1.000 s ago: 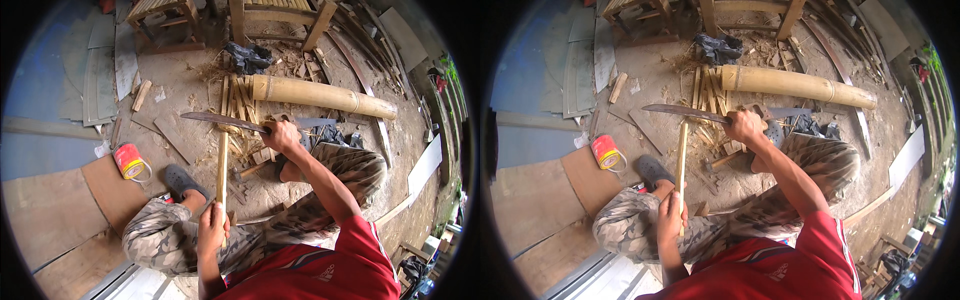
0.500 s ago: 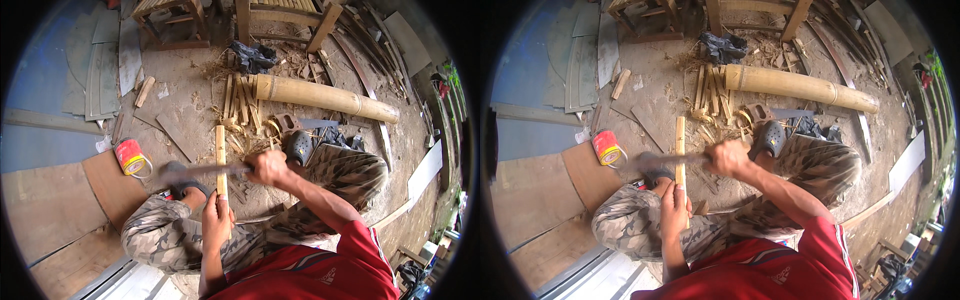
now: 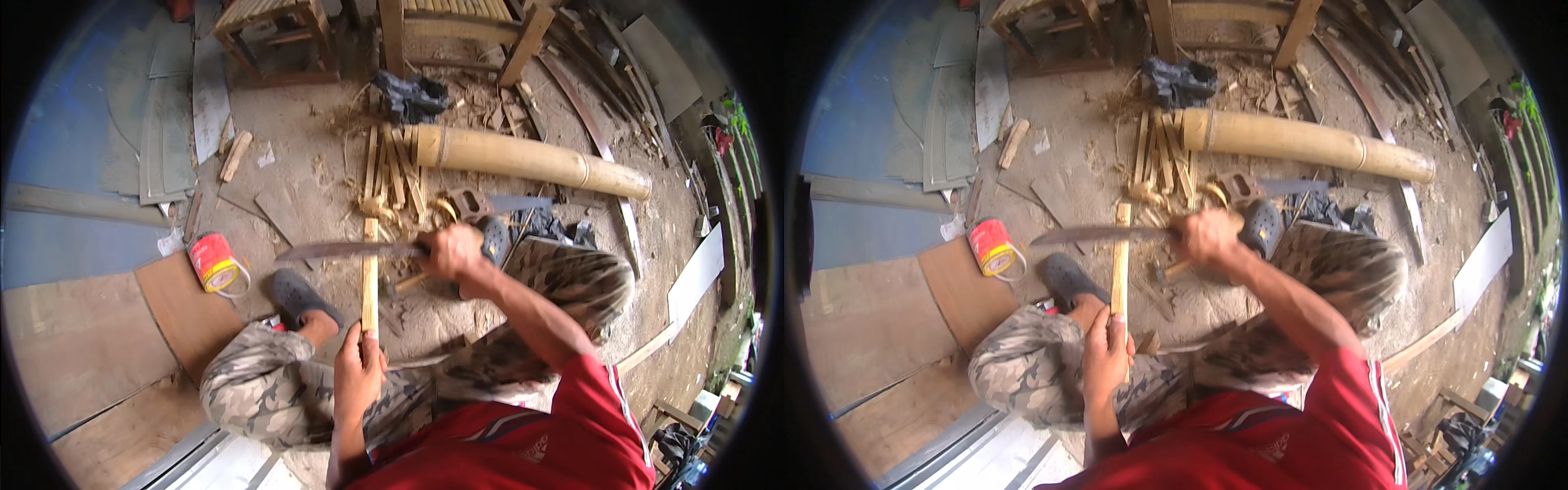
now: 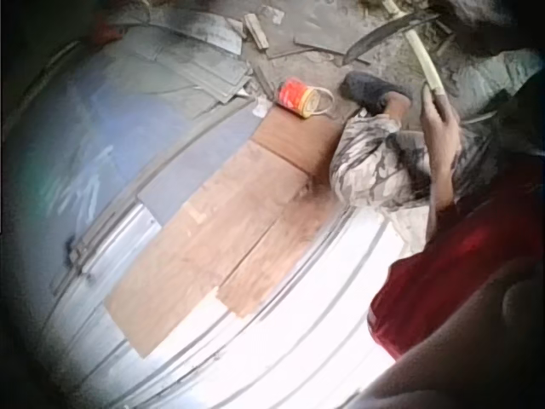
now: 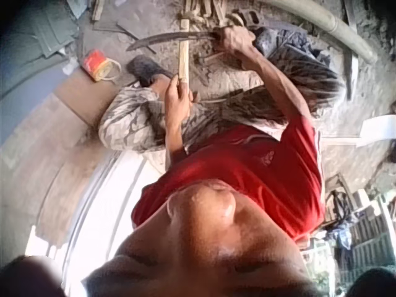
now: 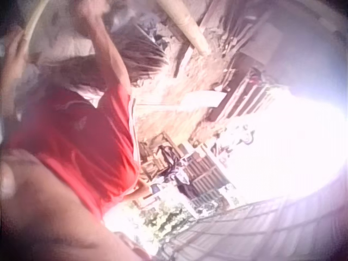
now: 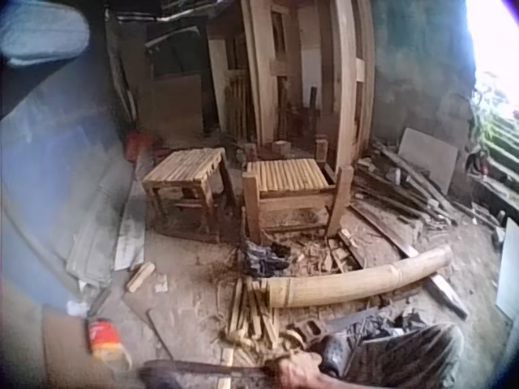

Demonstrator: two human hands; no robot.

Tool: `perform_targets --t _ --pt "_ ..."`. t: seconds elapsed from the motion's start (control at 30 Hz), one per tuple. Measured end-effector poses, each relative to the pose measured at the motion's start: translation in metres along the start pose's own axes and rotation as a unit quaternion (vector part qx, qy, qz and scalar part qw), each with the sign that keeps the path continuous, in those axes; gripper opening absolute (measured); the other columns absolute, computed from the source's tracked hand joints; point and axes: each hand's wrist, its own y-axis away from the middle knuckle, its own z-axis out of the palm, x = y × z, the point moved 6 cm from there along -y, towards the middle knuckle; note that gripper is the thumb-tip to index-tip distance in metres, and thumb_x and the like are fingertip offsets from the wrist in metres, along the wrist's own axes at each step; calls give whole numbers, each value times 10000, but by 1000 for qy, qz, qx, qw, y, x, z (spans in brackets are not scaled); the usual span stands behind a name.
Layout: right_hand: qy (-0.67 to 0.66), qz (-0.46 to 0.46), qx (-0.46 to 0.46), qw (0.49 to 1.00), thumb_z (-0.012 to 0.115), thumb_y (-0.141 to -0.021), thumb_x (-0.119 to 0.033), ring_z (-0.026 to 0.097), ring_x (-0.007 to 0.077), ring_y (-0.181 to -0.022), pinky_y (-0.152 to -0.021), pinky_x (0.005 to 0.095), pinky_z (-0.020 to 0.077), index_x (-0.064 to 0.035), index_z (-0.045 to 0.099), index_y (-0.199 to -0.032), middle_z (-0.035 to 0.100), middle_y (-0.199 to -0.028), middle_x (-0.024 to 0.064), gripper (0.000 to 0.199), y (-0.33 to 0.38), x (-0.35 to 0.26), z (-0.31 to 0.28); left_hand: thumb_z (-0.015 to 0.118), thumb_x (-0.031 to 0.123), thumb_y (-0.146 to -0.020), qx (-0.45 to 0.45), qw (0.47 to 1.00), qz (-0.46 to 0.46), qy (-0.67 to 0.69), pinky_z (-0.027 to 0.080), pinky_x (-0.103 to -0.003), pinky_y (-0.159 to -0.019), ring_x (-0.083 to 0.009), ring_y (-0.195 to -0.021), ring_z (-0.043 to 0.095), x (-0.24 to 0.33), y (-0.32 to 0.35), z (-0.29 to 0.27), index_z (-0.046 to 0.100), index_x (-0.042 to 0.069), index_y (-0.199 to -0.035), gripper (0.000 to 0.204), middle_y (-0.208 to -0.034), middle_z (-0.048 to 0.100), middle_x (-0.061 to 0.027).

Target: The person sits on the floor and uses a curved knife to shave and smooth a bamboo stick. They repeatedly rotate the stick and scrape its surface, producing thin shavings that accumulate on the floor. The person briefly places the stick on a nearby bamboo stool and continues shaving.

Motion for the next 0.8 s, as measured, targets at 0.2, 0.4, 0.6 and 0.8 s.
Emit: perform_targets --t 0.2,0.4,0.6,0.8 --pt "38 62 -13 997 647 -813 -324 520 148 -415 -428 372 458 -193 691 -756 617 -568 8 150 -23 26 -6 461 238 -1050 -10 1000 13 3 388 -257 -413 -88 -446 486 -5 1 -3 540 40 -1194 257 -592 523 -17" --pt "14 -84 69 994 623 -852 -314 562 213 -460 -432 392 465 -147 672 -768 640 -618 46 193 1 -17 -8 463 208 -1047 -12 999 -4 40 409 -240 -444 -76 -477 486 -7 3 -7 536 25 -1180 238 -614 520 -8" --pt "8 131 -26 991 596 -893 -325 600 199 -470 -468 396 501 -172 723 -904 662 -632 49 199 -8 32 -5 460 196 -1047 -16 998 2 63 398 -237 -440 -78 -475 483 -16 8 -16 521 17 -1188 236 -629 531 -11" --pt "-28 -109 -3 994 648 -757 -250 584 201 -456 -456 404 493 -134 656 -789 670 -649 23 120 30 -69 2 461 184 -1045 27 998 52 37 411 -244 -450 -85 -487 505 6 -10 -12 518 6 -1186 234 -653 569 -26"
